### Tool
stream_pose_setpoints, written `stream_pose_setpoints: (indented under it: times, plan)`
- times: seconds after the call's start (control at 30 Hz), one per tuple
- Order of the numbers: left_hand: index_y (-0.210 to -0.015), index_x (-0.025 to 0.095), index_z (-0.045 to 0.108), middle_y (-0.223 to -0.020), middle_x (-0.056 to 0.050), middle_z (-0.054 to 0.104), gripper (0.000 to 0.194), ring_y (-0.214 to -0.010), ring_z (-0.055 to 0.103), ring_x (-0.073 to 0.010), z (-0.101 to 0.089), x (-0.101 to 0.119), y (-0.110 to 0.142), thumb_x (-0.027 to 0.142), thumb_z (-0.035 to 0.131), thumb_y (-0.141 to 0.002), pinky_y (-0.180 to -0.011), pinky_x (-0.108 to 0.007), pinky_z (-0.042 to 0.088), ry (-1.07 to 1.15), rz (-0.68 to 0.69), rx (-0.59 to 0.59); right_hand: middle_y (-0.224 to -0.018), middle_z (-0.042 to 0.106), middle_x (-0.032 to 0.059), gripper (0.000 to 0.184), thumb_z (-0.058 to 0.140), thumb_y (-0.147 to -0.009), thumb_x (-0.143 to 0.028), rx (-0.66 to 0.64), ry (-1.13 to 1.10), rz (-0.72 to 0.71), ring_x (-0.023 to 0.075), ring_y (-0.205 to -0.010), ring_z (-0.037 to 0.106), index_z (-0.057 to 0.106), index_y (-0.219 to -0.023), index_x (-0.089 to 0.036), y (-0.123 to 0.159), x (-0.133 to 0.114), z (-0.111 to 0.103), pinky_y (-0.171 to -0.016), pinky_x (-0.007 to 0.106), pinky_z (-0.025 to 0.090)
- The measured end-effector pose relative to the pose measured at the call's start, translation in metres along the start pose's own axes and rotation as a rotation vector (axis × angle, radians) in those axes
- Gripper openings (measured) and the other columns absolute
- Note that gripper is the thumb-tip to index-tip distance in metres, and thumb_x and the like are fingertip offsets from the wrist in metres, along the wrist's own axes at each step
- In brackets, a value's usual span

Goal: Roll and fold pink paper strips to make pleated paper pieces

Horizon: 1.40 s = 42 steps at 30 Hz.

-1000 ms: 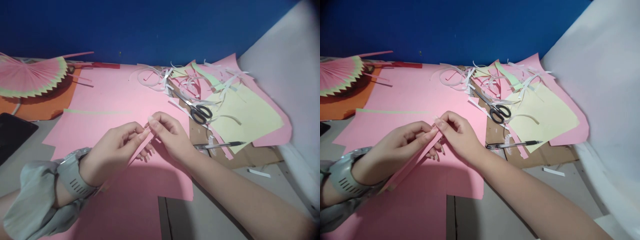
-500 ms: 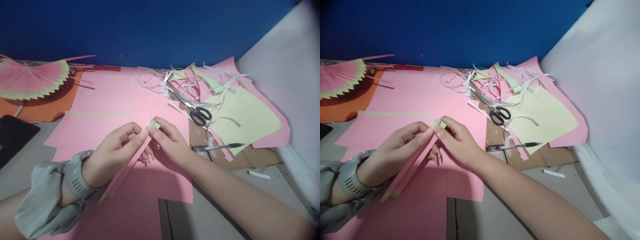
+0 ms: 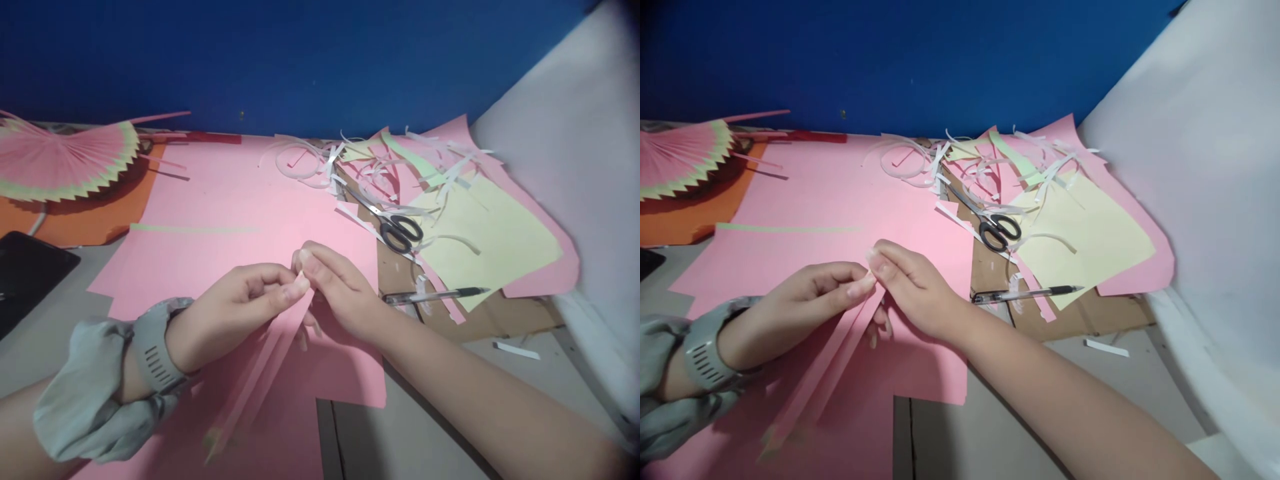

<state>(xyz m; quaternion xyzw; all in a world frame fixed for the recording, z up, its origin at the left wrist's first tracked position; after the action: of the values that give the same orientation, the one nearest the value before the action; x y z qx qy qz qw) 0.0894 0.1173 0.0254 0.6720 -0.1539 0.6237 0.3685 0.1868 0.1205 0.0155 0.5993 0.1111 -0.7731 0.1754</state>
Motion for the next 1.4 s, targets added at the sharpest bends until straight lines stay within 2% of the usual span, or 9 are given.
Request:
stream_pose_setpoints:
  times: [0.1, 0.27, 0.5, 0.7, 0.9, 1.1, 1.2, 1.27, 1.4]
  plan:
    - [-0.078, 0.018, 0.055, -0.077, -0.003, 0.067, 0.026, -0.066, 0.064, -0.0146, 0.003, -0.002, 0.0, 0.037, 0.042, -0.09, -0.073, -0.031, 0.051, 0.115, -0.02, -0.05, -0.056, 0.042, -0.0081, 0.023, 0.042, -0.091, -0.041, -0.067, -0.119, 0.062, 0.0075, -0.038, 0.049, 0.044, -0.079, -0.022, 0.002, 0.006, 0.005, -0.037, 0.022, 0.047]
    - [-0.074, 0.018, 0.056, -0.071, 0.003, 0.064, 0.019, -0.065, 0.064, -0.0116, 0.001, -0.004, -0.002, 0.029, 0.049, -0.088, -0.069, -0.025, 0.05, 0.159, 0.026, -0.012, -0.062, 0.04, -0.0068, 0.024, 0.043, -0.091, -0.04, -0.061, -0.038, 0.088, 0.0067, -0.04, 0.053, 0.044, -0.075, -0.021, 0.002, 0.007, 0.002, -0.037, 0.02, 0.043]
    - [-0.076, 0.018, 0.054, -0.063, 0.003, 0.065, 0.022, -0.058, 0.063, -0.009, 0.0, -0.001, 0.0, 0.031, 0.045, -0.091, -0.066, -0.022, 0.049, 0.166, 0.009, 0.008, -0.077, 0.051, -0.0043, 0.013, 0.041, -0.093, -0.033, 0.002, -0.002, -0.069, 0.0048, -0.047, 0.056, 0.049, -0.089, -0.023, 0.0, -0.011, 0.0, -0.043, 0.02, 0.047]
    - [-0.078, 0.017, 0.053, -0.068, 0.001, 0.067, 0.023, -0.062, 0.064, -0.0091, -0.002, -0.001, -0.001, 0.033, 0.043, -0.092, -0.068, -0.022, 0.049, 0.155, 0.008, 0.037, -0.067, 0.046, -0.0075, 0.008, 0.044, -0.093, -0.03, -0.033, -0.097, -0.023, 0.005, -0.042, 0.055, 0.046, -0.088, -0.024, -0.003, -0.005, 0.002, -0.04, 0.018, 0.044]
    - [-0.08, 0.016, 0.051, -0.067, 0.002, 0.067, 0.022, -0.059, 0.063, -0.0093, -0.004, -0.006, -0.002, 0.033, 0.043, -0.092, -0.066, -0.023, 0.049, 0.16, 0.056, 0.038, -0.072, 0.049, -0.0064, 0.008, 0.046, -0.092, -0.028, 0.034, 0.042, -0.073, 0.003, -0.045, 0.054, 0.05, -0.088, -0.022, -0.004, -0.006, -0.002, -0.043, 0.017, 0.045]
    - [-0.072, 0.018, 0.049, -0.059, 0.004, 0.063, 0.025, -0.058, 0.061, -0.0087, -0.006, -0.005, 0.0, 0.033, 0.045, -0.091, -0.064, -0.022, 0.047, 0.063, 0.088, 0.069, -0.08, 0.049, -0.0054, 0.016, 0.047, -0.092, -0.025, 0.053, 0.032, -0.081, 0.004, -0.056, 0.056, 0.049, -0.107, -0.027, -0.003, -0.003, -0.003, -0.052, 0.018, 0.05]
    - [-0.07, 0.017, 0.051, -0.06, 0.004, 0.064, 0.025, -0.06, 0.061, -0.0084, -0.006, -0.003, 0.002, 0.031, 0.045, -0.091, -0.065, -0.02, 0.046, -0.045, 0.109, 0.093, -0.068, 0.048, -0.0068, 0.007, 0.044, -0.092, -0.027, -0.018, -0.061, -0.011, 0.0049, -0.051, 0.054, 0.049, -0.091, -0.023, -0.004, -0.001, 0.001, -0.047, 0.018, 0.049]
    - [-0.071, 0.017, 0.052, -0.061, 0.004, 0.064, 0.025, -0.06, 0.061, -0.0087, -0.005, -0.001, 0.002, 0.03, 0.044, -0.091, -0.065, -0.02, 0.046, -0.078, 0.118, 0.097, -0.062, 0.045, -0.0078, 0.013, 0.044, -0.093, -0.028, -0.051, -0.08, 0.012, 0.0045, -0.048, 0.053, 0.047, -0.081, -0.021, -0.004, -0.001, 0.002, -0.044, 0.017, 0.048]
    - [-0.072, 0.018, 0.052, -0.064, 0.004, 0.063, 0.023, -0.062, 0.06, -0.0094, -0.005, -0.001, 0.0, 0.031, 0.045, -0.09, -0.064, -0.02, 0.045, -0.11, 0.09, 0.121, -0.066, 0.045, -0.0082, 0.014, 0.049, -0.09, -0.028, 0.0, -0.062, 0.003, 0.0037, -0.045, 0.054, 0.043, -0.079, -0.021, -0.005, -0.002, -0.002, -0.042, 0.017, 0.049]
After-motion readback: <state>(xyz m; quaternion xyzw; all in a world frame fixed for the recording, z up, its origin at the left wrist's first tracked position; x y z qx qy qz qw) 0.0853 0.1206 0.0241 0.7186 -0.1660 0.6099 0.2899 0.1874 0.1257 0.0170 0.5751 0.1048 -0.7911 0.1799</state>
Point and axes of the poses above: each hand's wrist, its own y-axis away from the middle knuckle, its own z-axis out of the palm, x = y × z, the point moved 6 cm from there along -y, towards the middle knuckle
